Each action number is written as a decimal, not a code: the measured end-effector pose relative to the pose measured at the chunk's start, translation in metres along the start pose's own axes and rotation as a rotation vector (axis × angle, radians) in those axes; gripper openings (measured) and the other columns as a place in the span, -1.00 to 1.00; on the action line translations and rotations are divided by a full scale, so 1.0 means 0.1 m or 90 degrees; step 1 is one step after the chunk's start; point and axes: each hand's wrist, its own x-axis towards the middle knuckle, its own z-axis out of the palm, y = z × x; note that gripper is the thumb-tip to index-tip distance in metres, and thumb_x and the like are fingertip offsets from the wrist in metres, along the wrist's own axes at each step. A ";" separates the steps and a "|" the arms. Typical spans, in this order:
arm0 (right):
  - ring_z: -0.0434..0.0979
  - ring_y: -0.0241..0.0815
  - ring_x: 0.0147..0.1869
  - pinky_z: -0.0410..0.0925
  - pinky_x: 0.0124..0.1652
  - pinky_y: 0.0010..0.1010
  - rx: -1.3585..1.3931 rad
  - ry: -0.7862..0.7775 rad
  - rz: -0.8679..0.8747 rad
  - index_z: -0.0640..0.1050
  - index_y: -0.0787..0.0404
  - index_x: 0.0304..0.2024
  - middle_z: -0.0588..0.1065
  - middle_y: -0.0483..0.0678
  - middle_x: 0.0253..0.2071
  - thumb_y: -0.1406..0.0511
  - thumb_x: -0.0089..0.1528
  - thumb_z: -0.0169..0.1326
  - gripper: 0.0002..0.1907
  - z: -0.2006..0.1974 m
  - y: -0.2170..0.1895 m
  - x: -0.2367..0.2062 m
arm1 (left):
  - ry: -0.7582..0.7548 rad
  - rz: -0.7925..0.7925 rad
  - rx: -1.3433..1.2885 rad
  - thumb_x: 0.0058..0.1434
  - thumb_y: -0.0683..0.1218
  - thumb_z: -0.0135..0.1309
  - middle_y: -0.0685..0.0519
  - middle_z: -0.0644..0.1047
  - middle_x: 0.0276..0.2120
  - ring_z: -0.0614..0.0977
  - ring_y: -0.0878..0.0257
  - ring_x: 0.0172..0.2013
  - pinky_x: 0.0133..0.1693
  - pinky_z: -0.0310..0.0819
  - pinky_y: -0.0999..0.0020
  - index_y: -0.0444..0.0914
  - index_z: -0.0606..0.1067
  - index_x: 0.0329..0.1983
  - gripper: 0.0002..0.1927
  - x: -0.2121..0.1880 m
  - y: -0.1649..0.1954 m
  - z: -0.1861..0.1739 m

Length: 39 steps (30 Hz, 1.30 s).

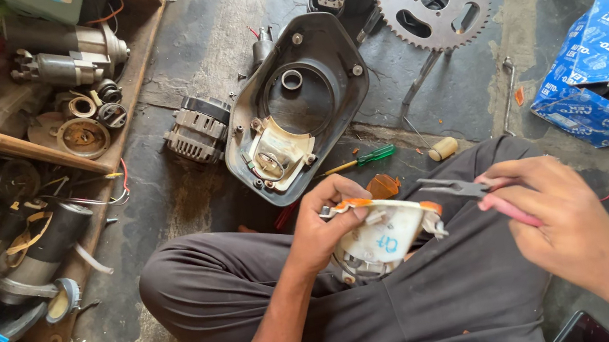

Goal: The person sits on the floor and uses a screwdriver and pliers to remove an orange plastic cover from a motorcycle headlight assembly. They then use a brush to clean the interior of the headlight housing.

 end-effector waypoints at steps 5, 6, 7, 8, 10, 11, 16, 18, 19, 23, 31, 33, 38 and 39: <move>0.51 -0.05 0.13 0.31 0.11 -0.16 -0.060 0.012 0.032 0.62 0.20 -0.31 0.53 -0.08 -0.01 0.52 -0.11 0.02 -0.66 0.02 -0.09 -0.13 | 0.038 0.067 0.112 0.20 -0.16 0.22 0.11 0.58 -0.28 0.53 0.44 -0.26 -0.15 0.42 0.51 -0.32 0.54 -0.14 -0.80 -0.01 0.04 -0.04; 0.51 -0.03 0.14 0.30 0.11 -0.16 -0.061 0.017 0.028 0.61 0.20 -0.31 0.53 -0.06 0.00 0.51 -0.11 0.02 -0.66 0.04 -0.09 -0.15 | 0.041 0.065 0.111 0.21 -0.16 0.23 0.11 0.58 -0.28 0.54 0.44 -0.26 -0.16 0.42 0.51 -0.32 0.54 -0.14 -0.80 -0.02 0.05 -0.04; 0.50 -0.02 0.15 0.29 0.11 -0.15 -0.062 0.023 0.025 0.61 0.21 -0.30 0.53 -0.05 0.01 0.50 -0.11 0.03 -0.67 0.08 -0.10 -0.17 | 0.045 0.051 0.078 0.20 -0.16 0.21 0.11 0.58 -0.28 0.54 0.44 -0.25 -0.15 0.42 0.51 -0.32 0.53 -0.14 -0.80 -0.02 0.04 -0.04; 0.50 -0.01 0.16 0.28 0.11 -0.15 -0.065 0.029 0.021 0.60 0.22 -0.30 0.53 -0.03 0.02 0.50 -0.12 0.03 -0.68 0.11 -0.09 -0.19 | 0.048 0.037 0.044 0.20 -0.16 0.20 0.11 0.57 -0.29 0.54 0.44 -0.25 -0.15 0.42 0.51 -0.32 0.53 -0.14 -0.80 -0.02 0.04 -0.03; 0.50 -0.02 0.15 0.30 0.13 -0.16 -0.014 0.042 0.013 0.57 0.27 -0.29 0.52 0.02 0.05 0.50 -0.10 0.02 -0.69 0.20 -0.07 -0.20 | 0.052 0.008 -0.040 0.20 -0.17 0.17 0.11 0.57 -0.28 0.54 0.43 -0.25 -0.15 0.42 0.50 -0.32 0.52 -0.14 -0.81 -0.02 0.02 0.00; 0.51 -0.02 0.14 0.31 0.15 -0.17 0.013 0.049 0.008 0.55 0.29 -0.29 0.52 0.04 0.06 0.50 -0.09 0.01 -0.70 0.24 -0.06 -0.20 | 0.055 -0.007 -0.089 0.20 -0.17 0.17 0.11 0.56 -0.28 0.54 0.43 -0.25 -0.16 0.42 0.50 -0.32 0.51 -0.14 -0.81 -0.01 0.00 0.02; 0.51 0.01 0.08 0.37 0.07 -0.24 0.097 0.058 0.048 0.55 0.36 -0.26 0.51 0.11 0.04 0.54 -0.09 -0.01 -0.67 0.38 -0.05 -0.20 | 0.056 -0.020 -0.129 0.19 -0.18 0.14 0.07 0.59 -0.25 0.57 0.39 -0.23 -0.14 0.46 0.48 -0.36 0.54 -0.13 -0.79 -0.02 -0.03 0.03; 0.52 0.04 0.06 0.37 0.06 -0.24 0.079 0.056 0.038 0.54 0.37 -0.29 0.51 0.12 0.00 0.55 -0.09 0.00 -0.70 0.39 -0.05 -0.21 | 0.053 -0.018 -0.105 0.17 -0.19 0.13 0.04 0.61 -0.24 0.60 0.37 -0.22 -0.13 0.48 0.46 -0.38 0.57 -0.12 -0.77 -0.03 -0.04 0.01; 0.52 0.06 0.05 0.37 0.05 -0.23 0.065 0.053 0.024 0.53 0.37 -0.32 0.51 0.12 -0.02 0.55 -0.09 0.01 -0.73 0.40 -0.04 -0.20 | 0.051 -0.014 -0.099 0.18 -0.19 0.13 0.03 0.62 -0.23 0.60 0.36 -0.22 -0.12 0.49 0.46 -0.39 0.57 -0.11 -0.77 -0.04 -0.05 0.00; 0.54 0.13 -0.01 0.40 0.00 -0.20 0.004 0.069 -0.029 0.51 0.37 -0.35 0.52 0.13 -0.10 0.55 -0.06 0.02 -0.78 0.46 0.06 -0.22 | 0.056 -0.003 -0.081 0.19 -0.21 0.13 0.01 0.64 -0.25 0.62 0.35 -0.22 -0.12 0.51 0.44 -0.40 0.59 -0.12 -0.78 -0.03 -0.09 -0.02; 0.55 -0.05 -0.27 0.42 -0.21 -0.42 0.220 -0.020 0.190 0.54 0.41 -0.29 0.52 0.07 -0.32 0.56 0.03 -0.02 -0.79 0.68 0.13 -0.32 | 0.020 0.025 -0.038 0.12 -0.20 0.14 -0.02 0.63 -0.28 0.62 0.31 -0.26 -0.15 0.51 0.43 -0.42 0.60 -0.17 -0.76 -0.02 -0.19 -0.02; 0.58 -0.05 -0.21 0.42 -0.16 -0.43 0.226 -0.017 0.123 0.53 0.40 -0.31 0.52 0.09 -0.24 0.57 -0.02 -0.04 -0.77 0.66 0.07 -0.30 | 0.049 -0.007 -0.137 0.12 -0.17 0.10 -0.03 0.63 -0.30 0.61 0.30 -0.30 -0.20 0.52 0.41 -0.42 0.59 -0.16 -0.73 0.00 -0.22 -0.03; 0.61 -0.04 -0.02 0.43 -0.01 -0.35 0.156 0.110 0.075 0.56 0.41 -0.23 0.51 0.16 -0.02 0.56 0.01 -0.06 -0.71 0.47 -0.15 -0.21 | 0.125 -0.051 -0.286 0.15 -0.13 0.07 -0.04 0.60 -0.32 0.61 0.28 -0.31 -0.20 0.55 0.38 -0.41 0.55 -0.12 -0.71 0.04 -0.24 -0.08; 0.59 -0.03 -0.01 0.43 -0.01 -0.33 0.154 0.108 0.079 0.57 0.40 -0.23 0.50 0.16 -0.01 0.56 0.00 -0.05 -0.69 0.45 -0.21 -0.20 | 0.125 -0.046 -0.282 0.17 -0.13 0.07 -0.04 0.59 -0.32 0.60 0.28 -0.31 -0.21 0.54 0.38 -0.42 0.55 -0.11 -0.71 0.03 -0.24 -0.08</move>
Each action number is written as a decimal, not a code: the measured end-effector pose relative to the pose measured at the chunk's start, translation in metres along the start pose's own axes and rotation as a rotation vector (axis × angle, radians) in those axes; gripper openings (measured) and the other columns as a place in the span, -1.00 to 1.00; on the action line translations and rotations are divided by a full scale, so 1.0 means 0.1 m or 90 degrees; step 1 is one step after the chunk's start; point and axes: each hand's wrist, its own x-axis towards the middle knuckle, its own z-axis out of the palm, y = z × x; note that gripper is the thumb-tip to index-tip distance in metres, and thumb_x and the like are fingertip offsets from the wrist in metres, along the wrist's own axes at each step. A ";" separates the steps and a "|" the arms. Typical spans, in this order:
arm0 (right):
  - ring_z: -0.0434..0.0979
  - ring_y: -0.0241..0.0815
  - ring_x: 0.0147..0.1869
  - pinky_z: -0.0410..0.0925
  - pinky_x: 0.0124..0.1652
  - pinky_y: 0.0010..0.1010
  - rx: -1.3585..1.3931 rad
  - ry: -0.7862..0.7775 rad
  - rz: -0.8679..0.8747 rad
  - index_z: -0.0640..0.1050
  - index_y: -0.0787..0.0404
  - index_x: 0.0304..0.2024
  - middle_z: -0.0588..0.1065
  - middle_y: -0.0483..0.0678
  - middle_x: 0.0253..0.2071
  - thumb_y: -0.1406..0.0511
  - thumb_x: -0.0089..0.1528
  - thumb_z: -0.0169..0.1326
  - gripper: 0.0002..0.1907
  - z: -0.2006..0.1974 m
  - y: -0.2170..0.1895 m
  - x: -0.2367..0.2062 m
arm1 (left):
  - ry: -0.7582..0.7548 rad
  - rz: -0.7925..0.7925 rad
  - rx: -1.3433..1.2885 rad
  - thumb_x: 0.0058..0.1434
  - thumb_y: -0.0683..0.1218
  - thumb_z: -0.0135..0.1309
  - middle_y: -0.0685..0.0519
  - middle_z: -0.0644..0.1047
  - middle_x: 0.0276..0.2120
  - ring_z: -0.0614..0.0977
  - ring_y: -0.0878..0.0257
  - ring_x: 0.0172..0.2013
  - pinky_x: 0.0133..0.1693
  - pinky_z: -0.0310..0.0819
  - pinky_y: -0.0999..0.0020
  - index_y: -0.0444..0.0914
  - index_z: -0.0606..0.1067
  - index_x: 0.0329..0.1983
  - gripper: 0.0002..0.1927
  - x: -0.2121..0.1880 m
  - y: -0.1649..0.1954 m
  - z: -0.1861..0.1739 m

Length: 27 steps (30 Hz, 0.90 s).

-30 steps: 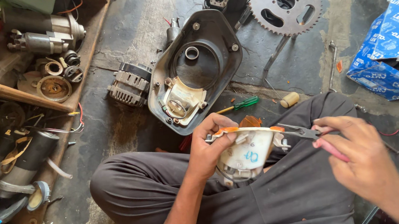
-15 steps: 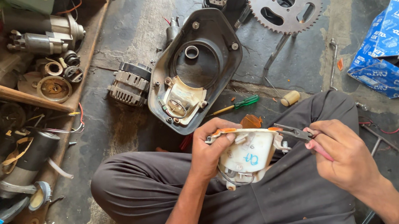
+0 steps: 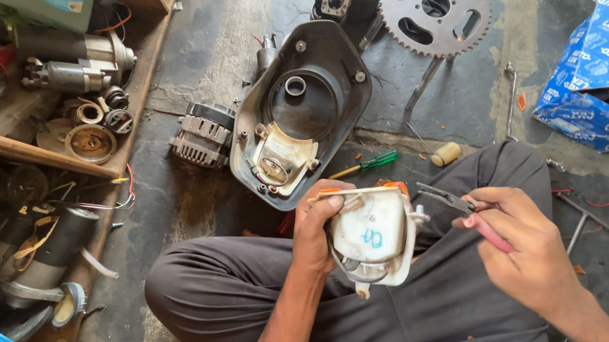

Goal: The person sits on the floor and uses a screwdriver and pliers to remove an orange plastic cover from a motorcycle headlight assembly. They then use a brush to clean the interior of the headlight housing.

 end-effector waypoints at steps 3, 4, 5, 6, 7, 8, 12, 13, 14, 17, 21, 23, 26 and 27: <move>0.55 0.02 0.01 0.41 0.00 -0.26 -0.054 0.011 0.002 0.61 0.36 -0.23 0.49 0.14 0.00 0.55 -0.04 -0.01 -0.66 -0.02 -0.15 -0.01 | 0.001 0.015 0.010 0.17 -0.14 0.08 -0.04 0.60 -0.31 0.61 0.27 -0.30 -0.19 0.54 0.37 -0.41 0.55 -0.12 -0.72 -0.03 -0.01 0.03; 0.54 0.03 0.01 0.40 0.01 -0.23 -0.097 0.024 -0.004 0.62 0.35 -0.24 0.50 0.13 -0.01 0.55 -0.06 0.00 -0.65 -0.02 -0.18 -0.01 | 0.005 0.023 0.018 0.17 -0.14 0.08 -0.04 0.60 -0.31 0.61 0.28 -0.30 -0.19 0.54 0.38 -0.41 0.55 -0.12 -0.73 -0.03 -0.02 0.04; 0.53 0.05 0.02 0.38 0.02 -0.21 -0.139 0.035 -0.012 0.62 0.33 -0.25 0.51 0.11 -0.02 0.55 -0.07 0.00 -0.65 -0.02 -0.21 0.00 | 0.010 0.031 0.026 0.16 -0.15 0.09 -0.03 0.60 -0.30 0.61 0.28 -0.29 -0.18 0.53 0.39 -0.41 0.55 -0.12 -0.73 -0.05 -0.01 0.05; 0.52 0.05 0.03 0.38 0.03 -0.19 -0.162 0.033 -0.016 0.62 0.31 -0.25 0.51 0.09 -0.02 0.54 -0.07 0.01 -0.65 -0.03 -0.23 0.01 | 0.016 0.041 0.034 0.16 -0.16 0.10 -0.02 0.61 -0.30 0.61 0.29 -0.28 -0.17 0.53 0.39 -0.40 0.56 -0.12 -0.73 -0.07 -0.01 0.07; 0.52 0.05 0.03 0.38 0.04 -0.18 -0.183 0.032 -0.021 0.63 0.29 -0.24 0.51 0.07 -0.01 0.53 -0.07 0.01 -0.65 -0.04 -0.24 0.01 | 0.020 0.064 0.067 0.17 -0.17 0.10 -0.02 0.61 -0.28 0.61 0.30 -0.27 -0.16 0.52 0.41 -0.41 0.56 -0.11 -0.74 -0.08 0.00 0.08; 0.51 0.05 0.04 0.37 0.05 -0.16 -0.206 0.030 -0.024 0.63 0.27 -0.24 0.51 0.05 -0.01 0.52 -0.06 0.01 -0.65 -0.06 -0.25 0.02 | 0.023 0.086 0.099 0.18 -0.19 0.11 -0.02 0.61 -0.27 0.61 0.31 -0.26 -0.15 0.51 0.42 -0.42 0.57 -0.11 -0.75 -0.09 0.01 0.09; 0.50 0.04 0.00 0.32 -0.07 -0.13 -0.298 0.004 -0.011 0.64 0.22 -0.27 0.53 -0.01 -0.07 0.48 -0.02 0.08 -0.73 -0.11 -0.23 0.02 | 0.010 0.194 0.259 0.17 -0.23 0.11 0.00 0.64 -0.20 0.61 0.36 -0.19 -0.06 0.48 0.47 -0.41 0.59 -0.13 -0.78 -0.13 0.06 0.13; 0.50 0.03 0.01 0.32 -0.07 -0.13 -0.307 -0.004 -0.018 0.63 0.21 -0.28 0.53 -0.02 -0.07 0.47 -0.01 0.09 -0.75 -0.13 -0.20 0.02 | 0.008 0.190 0.284 0.17 -0.24 0.12 0.01 0.64 -0.23 0.61 0.37 -0.22 -0.10 0.47 0.47 -0.41 0.60 -0.14 -0.79 -0.14 0.08 0.14; 0.50 0.02 0.01 0.32 -0.07 -0.13 -0.315 -0.012 -0.025 0.63 0.20 -0.29 0.53 -0.03 -0.08 0.47 0.01 0.09 -0.77 -0.14 -0.17 0.03 | 0.006 0.186 0.309 0.16 -0.25 0.13 0.01 0.65 -0.25 0.60 0.38 -0.25 -0.14 0.47 0.48 -0.41 0.61 -0.15 -0.79 -0.15 0.11 0.13; 0.50 0.00 -0.12 0.28 -0.19 -0.13 -0.326 -0.055 -0.035 0.65 0.21 -0.30 0.55 -0.04 -0.17 0.46 -0.02 0.12 -0.77 -0.17 -0.02 0.04 | -0.012 0.177 0.373 0.15 -0.26 0.14 0.05 0.66 -0.29 0.62 0.41 -0.28 -0.17 0.49 0.50 -0.39 0.63 -0.16 -0.80 -0.17 0.18 0.16; 0.49 0.03 -0.18 0.32 -0.20 -0.13 -0.322 -0.056 -0.081 0.60 0.28 -0.33 0.52 0.01 -0.23 0.40 0.01 0.18 -0.84 -0.12 0.18 0.02 | -0.015 0.148 0.427 0.15 -0.27 0.16 0.10 0.64 -0.31 0.56 0.48 -0.30 -0.22 0.43 0.56 -0.37 0.63 -0.13 -0.78 -0.19 0.21 0.22; 0.49 0.05 -0.22 0.36 -0.21 -0.14 -0.309 -0.074 -0.100 0.58 0.30 -0.35 0.51 0.03 -0.25 0.41 0.01 0.18 -0.85 -0.11 0.28 0.02 | -0.023 0.145 0.440 0.15 -0.27 0.17 0.11 0.64 -0.32 0.57 0.49 -0.30 -0.23 0.45 0.57 -0.37 0.63 -0.14 -0.79 -0.18 0.20 0.24; 0.52 0.07 -0.19 0.39 -0.22 -0.16 -0.265 -0.084 -0.187 0.56 0.34 -0.34 0.51 0.08 -0.25 0.47 -0.02 0.13 -0.83 -0.08 0.41 0.01 | -0.023 0.116 0.436 0.14 -0.26 0.17 0.12 0.64 -0.36 0.58 0.49 -0.34 -0.27 0.45 0.57 -0.38 0.62 -0.16 -0.81 -0.16 0.19 0.22; 0.53 0.07 -0.20 0.40 -0.21 -0.16 -0.253 -0.089 -0.180 0.57 0.34 -0.34 0.51 0.09 -0.26 0.48 -0.03 0.13 -0.82 -0.07 0.46 0.00 | -0.020 0.102 0.432 0.14 -0.26 0.17 0.12 0.64 -0.38 0.58 0.49 -0.36 -0.28 0.44 0.57 -0.38 0.62 -0.17 -0.81 -0.15 0.18 0.21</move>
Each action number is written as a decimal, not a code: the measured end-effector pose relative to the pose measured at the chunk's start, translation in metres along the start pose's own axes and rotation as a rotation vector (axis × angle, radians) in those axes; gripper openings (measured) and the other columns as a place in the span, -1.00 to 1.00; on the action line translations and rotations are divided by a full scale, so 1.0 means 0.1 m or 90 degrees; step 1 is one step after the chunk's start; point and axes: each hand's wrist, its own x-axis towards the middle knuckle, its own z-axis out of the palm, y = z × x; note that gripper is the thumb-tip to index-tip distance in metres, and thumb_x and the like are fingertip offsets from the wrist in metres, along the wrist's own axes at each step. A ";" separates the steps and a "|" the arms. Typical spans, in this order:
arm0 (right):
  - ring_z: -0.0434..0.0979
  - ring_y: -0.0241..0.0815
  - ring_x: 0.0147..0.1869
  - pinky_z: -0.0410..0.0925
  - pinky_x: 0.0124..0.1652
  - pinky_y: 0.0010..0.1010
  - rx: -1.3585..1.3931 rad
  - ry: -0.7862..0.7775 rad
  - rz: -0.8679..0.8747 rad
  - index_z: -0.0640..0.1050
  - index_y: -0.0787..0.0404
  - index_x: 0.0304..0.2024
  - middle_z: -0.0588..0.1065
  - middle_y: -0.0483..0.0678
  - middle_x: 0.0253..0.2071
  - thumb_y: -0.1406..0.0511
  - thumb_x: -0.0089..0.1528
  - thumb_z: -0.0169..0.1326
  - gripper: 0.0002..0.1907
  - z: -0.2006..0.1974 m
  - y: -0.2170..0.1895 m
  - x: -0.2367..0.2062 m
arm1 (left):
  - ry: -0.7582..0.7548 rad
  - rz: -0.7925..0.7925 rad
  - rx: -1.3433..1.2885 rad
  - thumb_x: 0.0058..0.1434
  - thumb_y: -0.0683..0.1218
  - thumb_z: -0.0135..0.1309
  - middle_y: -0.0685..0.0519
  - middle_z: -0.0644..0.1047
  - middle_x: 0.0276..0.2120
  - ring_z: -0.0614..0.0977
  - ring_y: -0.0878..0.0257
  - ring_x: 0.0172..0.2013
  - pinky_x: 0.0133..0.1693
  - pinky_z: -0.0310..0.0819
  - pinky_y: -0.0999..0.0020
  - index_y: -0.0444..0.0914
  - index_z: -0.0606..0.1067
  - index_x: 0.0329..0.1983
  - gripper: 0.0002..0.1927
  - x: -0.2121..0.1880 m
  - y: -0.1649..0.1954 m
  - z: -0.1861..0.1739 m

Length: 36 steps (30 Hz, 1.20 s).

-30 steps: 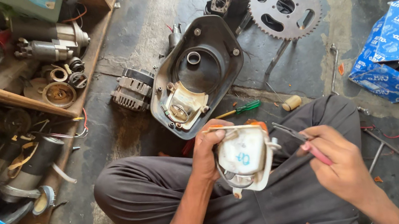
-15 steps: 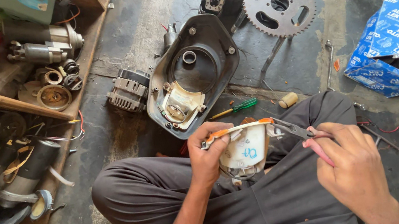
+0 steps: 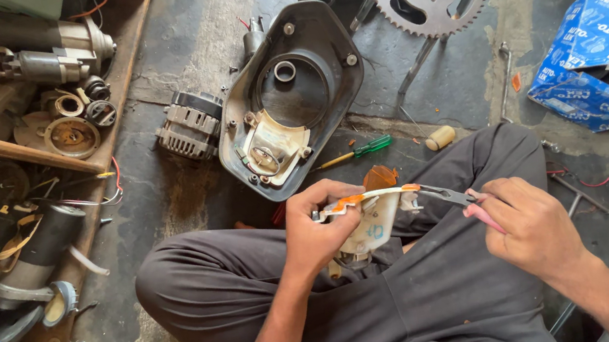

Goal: The person sits on the floor and uses a screwdriver and pliers to remove an orange plastic cover from a motorcycle headlight assembly. They then use a brush to clean the interior of the headlight housing.

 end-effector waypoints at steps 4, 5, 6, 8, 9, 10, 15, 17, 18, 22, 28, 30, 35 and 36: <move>0.58 0.04 -0.17 0.44 -0.17 -0.23 0.112 -0.030 -0.019 0.57 0.30 -0.37 0.54 0.07 -0.25 0.50 0.00 0.10 -0.85 0.08 0.11 -0.04 | -0.029 -0.034 0.023 0.11 -0.26 0.17 0.08 0.64 -0.41 0.58 0.46 -0.39 -0.31 0.44 0.55 -0.39 0.64 -0.23 -0.83 0.06 -0.07 -0.12; 0.60 0.02 -0.15 0.46 -0.15 -0.25 0.154 -0.040 -0.037 0.57 0.28 -0.38 0.54 0.05 -0.24 0.51 0.01 0.08 -0.86 0.08 0.13 -0.05 | -0.056 -0.040 -0.004 0.11 -0.26 0.16 0.06 0.65 -0.39 0.61 0.44 -0.37 -0.28 0.48 0.54 -0.40 0.64 -0.24 -0.84 0.11 -0.09 -0.19; 0.60 0.01 -0.15 0.46 -0.16 -0.26 0.151 -0.040 -0.038 0.56 0.28 -0.38 0.54 0.05 -0.23 0.51 0.01 0.09 -0.87 0.08 0.14 -0.05 | -0.079 -0.044 -0.030 0.10 -0.26 0.15 0.05 0.66 -0.37 0.64 0.43 -0.35 -0.26 0.53 0.53 -0.40 0.64 -0.26 -0.84 0.14 -0.11 -0.24; 0.61 0.01 -0.16 0.45 -0.16 -0.27 0.152 -0.038 -0.036 0.55 0.30 -0.38 0.55 0.05 -0.20 0.50 0.01 0.11 -0.88 0.04 0.13 -0.06 | -0.042 -0.111 -0.093 0.07 -0.23 0.12 0.03 0.65 -0.39 0.62 0.40 -0.39 -0.29 0.52 0.51 -0.40 0.64 -0.27 -0.81 0.15 -0.15 -0.29; 0.61 -0.01 -0.15 0.46 -0.14 -0.28 0.174 -0.030 0.008 0.56 0.29 -0.37 0.55 0.05 -0.19 0.51 0.01 0.08 -0.86 0.02 0.11 -0.06 | -0.031 -0.144 -0.124 0.05 -0.22 0.10 0.02 0.64 -0.40 0.61 0.38 -0.41 -0.30 0.51 0.50 -0.41 0.63 -0.28 -0.80 0.16 -0.17 -0.30; 0.61 -0.02 -0.14 0.46 -0.13 -0.29 0.193 -0.023 0.051 0.56 0.29 -0.36 0.55 0.05 -0.17 0.52 0.00 0.06 -0.83 -0.02 0.10 -0.05 | -0.029 -0.159 -0.163 0.06 -0.22 0.09 0.02 0.63 -0.42 0.59 0.37 -0.43 -0.32 0.49 0.49 -0.41 0.63 -0.27 -0.78 0.17 -0.19 -0.30; 0.54 0.02 0.01 0.35 0.01 -0.20 0.119 0.016 0.102 0.58 0.26 -0.36 0.56 0.05 -0.07 0.51 -0.07 0.02 -0.76 -0.19 -0.05 0.03 | -0.040 -0.193 -0.298 0.02 -0.16 0.07 -0.01 0.61 -0.44 0.58 0.32 -0.44 -0.33 0.49 0.45 -0.42 0.59 -0.26 -0.73 0.18 -0.27 -0.27; 0.51 0.05 0.11 0.28 0.08 -0.13 0.073 0.025 0.109 0.58 0.27 -0.34 0.56 0.04 -0.02 0.50 -0.08 0.03 -0.74 -0.23 -0.13 0.02 | -0.052 -0.203 -0.328 0.02 -0.14 0.07 -0.03 0.60 -0.44 0.58 0.30 -0.45 -0.34 0.49 0.44 -0.42 0.58 -0.26 -0.72 0.16 -0.28 -0.26; 0.50 0.05 0.13 0.28 0.09 -0.14 0.094 0.014 0.121 0.58 0.27 -0.33 0.55 0.05 0.00 0.50 -0.10 0.02 -0.72 -0.25 -0.15 0.02 | -0.058 -0.210 -0.343 0.01 -0.13 0.08 -0.03 0.60 -0.45 0.57 0.29 -0.46 -0.35 0.49 0.43 -0.42 0.57 -0.25 -0.71 0.15 -0.29 -0.26; 0.48 0.04 0.19 0.25 0.16 -0.19 0.330 -0.041 0.177 0.62 0.31 -0.21 0.52 0.09 0.08 0.52 -0.12 -0.02 -0.58 -0.23 -0.17 -0.02 | -0.088 -0.208 -0.370 -0.01 -0.10 0.08 -0.07 0.58 -0.46 0.59 0.25 -0.45 -0.35 0.51 0.41 -0.42 0.55 -0.29 -0.70 0.13 -0.31 -0.27; 0.51 -0.06 0.22 0.29 0.22 -0.31 0.385 -0.088 0.237 0.66 0.28 -0.18 0.56 0.02 0.07 0.54 -0.09 -0.05 -0.55 -0.10 -0.22 -0.08 | -0.136 -0.179 -0.431 0.02 -0.08 0.11 -0.08 0.56 -0.46 0.55 0.26 -0.46 -0.37 0.45 0.41 -0.41 0.51 -0.33 -0.73 0.08 -0.37 -0.25; 0.51 -0.05 0.20 0.30 0.20 -0.32 0.383 -0.090 0.215 0.66 0.28 -0.16 0.54 0.04 0.08 0.54 -0.09 -0.04 -0.54 -0.11 -0.25 -0.09 | -0.161 -0.168 -0.466 0.06 -0.08 0.12 -0.07 0.54 -0.46 0.52 0.28 -0.46 -0.38 0.42 0.42 -0.41 0.51 -0.31 -0.73 0.07 -0.39 -0.26; 0.55 0.00 0.19 0.31 0.16 -0.30 0.417 -0.154 0.244 0.67 0.29 -0.16 0.52 0.06 0.11 0.53 -0.08 -0.03 -0.54 -0.26 -0.37 -0.12 | -0.130 -0.166 -0.436 0.02 -0.09 0.15 -0.07 0.56 -0.45 0.55 0.26 -0.45 -0.37 0.45 0.40 -0.40 0.52 -0.32 -0.73 0.07 -0.39 -0.28; 0.53 0.00 0.19 0.32 0.15 -0.29 0.422 -0.168 0.240 0.66 0.29 -0.16 0.52 0.07 0.12 0.53 -0.09 -0.02 -0.54 -0.31 -0.38 -0.13 | -0.119 -0.168 -0.419 -0.01 -0.08 0.15 -0.07 0.57 -0.44 0.56 0.26 -0.45 -0.36 0.46 0.40 -0.40 0.52 -0.32 -0.72 0.07 -0.38 -0.28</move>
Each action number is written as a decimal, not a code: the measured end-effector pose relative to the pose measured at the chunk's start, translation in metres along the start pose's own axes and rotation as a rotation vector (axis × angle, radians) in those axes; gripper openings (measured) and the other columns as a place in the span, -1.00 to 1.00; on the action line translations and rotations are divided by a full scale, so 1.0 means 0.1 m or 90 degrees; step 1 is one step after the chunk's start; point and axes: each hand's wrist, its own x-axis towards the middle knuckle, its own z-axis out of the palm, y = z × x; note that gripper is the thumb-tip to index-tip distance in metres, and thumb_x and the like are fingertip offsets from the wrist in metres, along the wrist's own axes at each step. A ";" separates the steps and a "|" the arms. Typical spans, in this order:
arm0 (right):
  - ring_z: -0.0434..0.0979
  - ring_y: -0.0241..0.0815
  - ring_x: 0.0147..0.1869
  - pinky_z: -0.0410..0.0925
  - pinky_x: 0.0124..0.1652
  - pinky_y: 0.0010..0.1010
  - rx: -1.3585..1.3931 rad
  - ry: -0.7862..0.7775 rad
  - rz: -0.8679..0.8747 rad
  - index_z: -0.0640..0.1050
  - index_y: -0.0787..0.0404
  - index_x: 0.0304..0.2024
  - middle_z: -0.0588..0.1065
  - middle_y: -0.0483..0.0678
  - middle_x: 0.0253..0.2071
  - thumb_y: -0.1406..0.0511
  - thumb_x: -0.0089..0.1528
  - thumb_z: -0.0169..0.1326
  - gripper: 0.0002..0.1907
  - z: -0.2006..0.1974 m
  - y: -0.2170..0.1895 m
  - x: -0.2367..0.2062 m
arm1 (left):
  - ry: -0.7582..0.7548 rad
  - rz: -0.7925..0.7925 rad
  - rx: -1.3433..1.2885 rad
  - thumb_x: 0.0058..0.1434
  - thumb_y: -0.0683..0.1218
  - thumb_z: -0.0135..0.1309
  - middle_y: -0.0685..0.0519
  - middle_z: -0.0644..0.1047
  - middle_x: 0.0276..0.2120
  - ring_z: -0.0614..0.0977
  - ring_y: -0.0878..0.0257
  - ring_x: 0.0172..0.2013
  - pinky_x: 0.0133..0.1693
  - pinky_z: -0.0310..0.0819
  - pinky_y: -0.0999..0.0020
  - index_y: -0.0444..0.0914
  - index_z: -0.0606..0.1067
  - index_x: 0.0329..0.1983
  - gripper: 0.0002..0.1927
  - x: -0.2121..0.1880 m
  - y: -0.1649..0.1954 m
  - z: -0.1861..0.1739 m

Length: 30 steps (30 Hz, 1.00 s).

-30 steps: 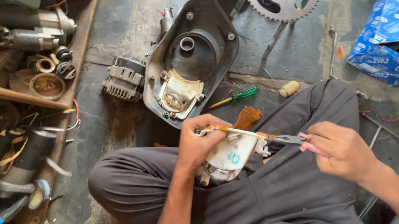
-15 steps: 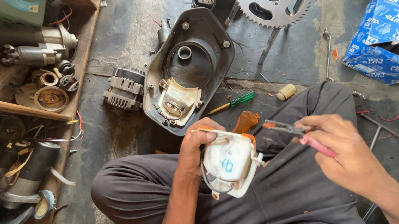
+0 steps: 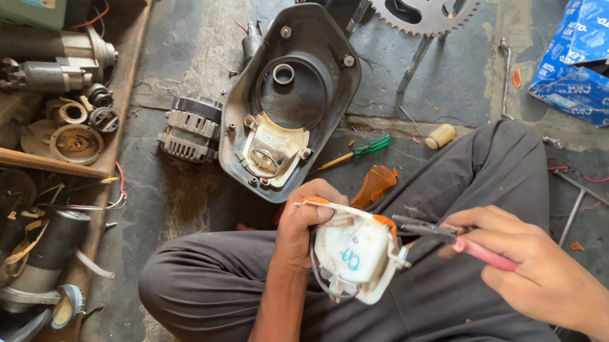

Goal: The person sits on the floor and uses a screwdriver and pliers to remove an orange plastic cover from a motorcycle headlight assembly. They then use a brush to clean the interior of the headlight housing.

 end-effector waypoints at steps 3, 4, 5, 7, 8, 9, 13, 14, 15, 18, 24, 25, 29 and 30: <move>0.50 0.00 0.17 0.35 0.12 -0.28 -0.006 -0.038 0.000 0.64 0.29 -0.19 0.54 0.06 0.11 0.51 -0.11 -0.02 -0.57 -0.05 -0.06 -0.02 | 0.012 0.027 0.048 0.02 -0.13 0.16 -0.07 0.60 -0.39 0.58 0.27 -0.41 -0.32 0.46 0.42 -0.41 0.54 -0.28 -0.74 -0.01 0.04 0.04; 0.50 0.00 0.16 0.36 0.10 -0.28 -0.017 -0.046 0.003 0.65 0.27 -0.21 0.55 0.05 0.09 0.50 -0.10 -0.01 -0.59 -0.08 -0.07 -0.03 | 0.016 0.045 0.076 0.02 -0.14 0.17 -0.06 0.61 -0.38 0.60 0.27 -0.39 -0.29 0.48 0.42 -0.40 0.55 -0.28 -0.75 -0.02 0.06 0.06; 0.51 -0.01 0.14 0.37 0.09 -0.28 -0.029 -0.053 0.005 0.65 0.26 -0.23 0.56 0.04 0.06 0.50 -0.09 0.00 -0.61 -0.10 -0.07 -0.03 | 0.019 0.063 0.105 0.02 -0.15 0.17 -0.06 0.63 -0.36 0.62 0.27 -0.36 -0.26 0.50 0.42 -0.40 0.56 -0.28 -0.76 -0.03 0.07 0.07; 0.53 -0.04 0.09 0.39 0.06 -0.30 -0.047 -0.072 0.034 0.64 0.26 -0.27 0.55 -0.01 -0.03 0.49 -0.08 0.00 -0.66 -0.13 -0.06 -0.02 | 0.030 0.114 0.184 0.03 -0.17 0.17 -0.05 0.64 -0.35 0.64 0.28 -0.33 -0.21 0.51 0.43 -0.40 0.59 -0.27 -0.78 -0.06 0.12 0.10; 0.55 -0.06 0.06 0.40 0.05 -0.31 -0.056 -0.082 0.048 0.63 0.26 -0.29 0.54 -0.03 -0.07 0.48 -0.07 0.00 -0.69 -0.15 -0.05 -0.02 | 0.038 0.147 0.234 0.04 -0.19 0.17 -0.05 0.65 -0.35 0.64 0.29 -0.32 -0.20 0.51 0.43 -0.41 0.60 -0.27 -0.79 -0.06 0.13 0.12; 0.55 -0.08 0.06 0.41 0.04 -0.34 -0.059 -0.102 0.070 0.63 0.25 -0.27 0.53 -0.05 -0.05 0.46 -0.03 0.01 -0.70 -0.16 -0.05 -0.02 | 0.045 0.179 0.285 0.05 -0.21 0.17 -0.04 0.65 -0.34 0.64 0.30 -0.31 -0.20 0.50 0.44 -0.41 0.62 -0.27 -0.81 -0.06 0.15 0.14; 0.60 -0.10 -0.04 0.43 -0.04 -0.37 -0.084 -0.123 0.109 0.60 0.25 -0.26 0.56 -0.06 -0.11 0.44 -0.02 0.02 -0.72 -0.18 -0.03 -0.03 | 0.023 0.282 0.330 0.05 -0.33 0.17 -0.05 0.64 -0.34 0.66 0.29 -0.28 -0.15 0.51 0.43 -0.41 0.61 -0.31 -0.87 -0.05 0.18 0.21; 0.62 -0.08 -0.08 0.42 -0.07 -0.37 -0.093 -0.115 0.105 0.59 0.26 -0.28 0.57 -0.04 -0.16 0.45 -0.04 0.02 -0.72 -0.18 -0.01 -0.02 | 0.026 0.289 0.342 0.04 -0.35 0.17 -0.05 0.64 -0.34 0.65 0.29 -0.29 -0.16 0.51 0.44 -0.41 0.60 -0.31 -0.87 -0.06 0.19 0.23; 0.58 -0.08 -0.12 0.42 -0.12 -0.36 -0.066 -0.124 0.116 0.58 0.27 -0.30 0.54 -0.04 -0.18 0.46 -0.05 0.00 -0.73 -0.17 0.00 -0.01 | 0.029 0.294 0.354 0.03 -0.37 0.16 -0.05 0.64 -0.35 0.65 0.30 -0.30 -0.17 0.50 0.44 -0.41 0.60 -0.31 -0.86 -0.08 0.20 0.23; 0.50 -0.08 -0.23 0.41 -0.23 -0.35 -0.011 -0.124 0.113 0.53 0.31 -0.39 0.47 -0.03 -0.28 0.48 -0.04 -0.02 -0.82 -0.12 0.06 0.02 | -0.016 0.286 0.317 0.06 -0.38 0.14 0.00 0.60 -0.40 0.62 0.33 -0.33 0.03 0.63 0.32 -0.42 0.62 -0.28 -0.84 -0.10 0.24 0.24; 0.37 0.02 -0.46 0.34 -0.36 -0.33 -0.003 -0.023 0.069 0.45 0.41 -0.39 0.36 0.07 -0.47 0.50 0.06 0.00 -0.94 0.16 0.24 0.00 | -0.003 0.318 0.385 -0.02 -0.37 0.06 0.01 0.61 -0.40 0.63 0.33 -0.34 -0.02 0.62 0.37 -0.42 0.61 -0.30 -0.78 -0.09 0.25 0.30; 0.39 0.03 -0.46 0.35 -0.37 -0.34 -0.009 -0.002 0.046 0.46 0.41 -0.37 0.37 0.07 -0.48 0.51 0.05 -0.02 -0.90 0.18 0.27 0.00 | 0.023 0.311 0.404 -0.03 -0.36 0.06 0.01 0.61 -0.40 0.63 0.33 -0.35 -0.10 0.57 0.41 -0.42 0.62 -0.30 -0.77 -0.10 0.24 0.32; 0.50 0.09 -0.38 0.40 -0.34 -0.30 -0.061 0.070 -0.026 0.47 0.39 -0.34 0.44 0.09 -0.40 0.51 0.03 -0.05 -0.85 0.22 0.39 0.06 | 0.112 0.328 0.530 -0.08 -0.33 0.10 0.03 0.64 -0.39 0.63 0.36 -0.36 -0.25 0.48 0.52 -0.41 0.63 -0.30 -0.75 -0.13 0.27 0.37; 0.52 0.13 -0.35 0.39 -0.32 -0.26 -0.103 0.085 -0.004 0.50 0.37 -0.34 0.47 0.09 -0.39 0.52 0.02 -0.05 -0.83 0.20 0.42 0.09 | 0.132 0.344 0.570 -0.09 -0.32 0.13 0.04 0.65 -0.38 0.65 0.37 -0.35 -0.25 0.49 0.53 -0.41 0.62 -0.29 -0.75 -0.14 0.27 0.38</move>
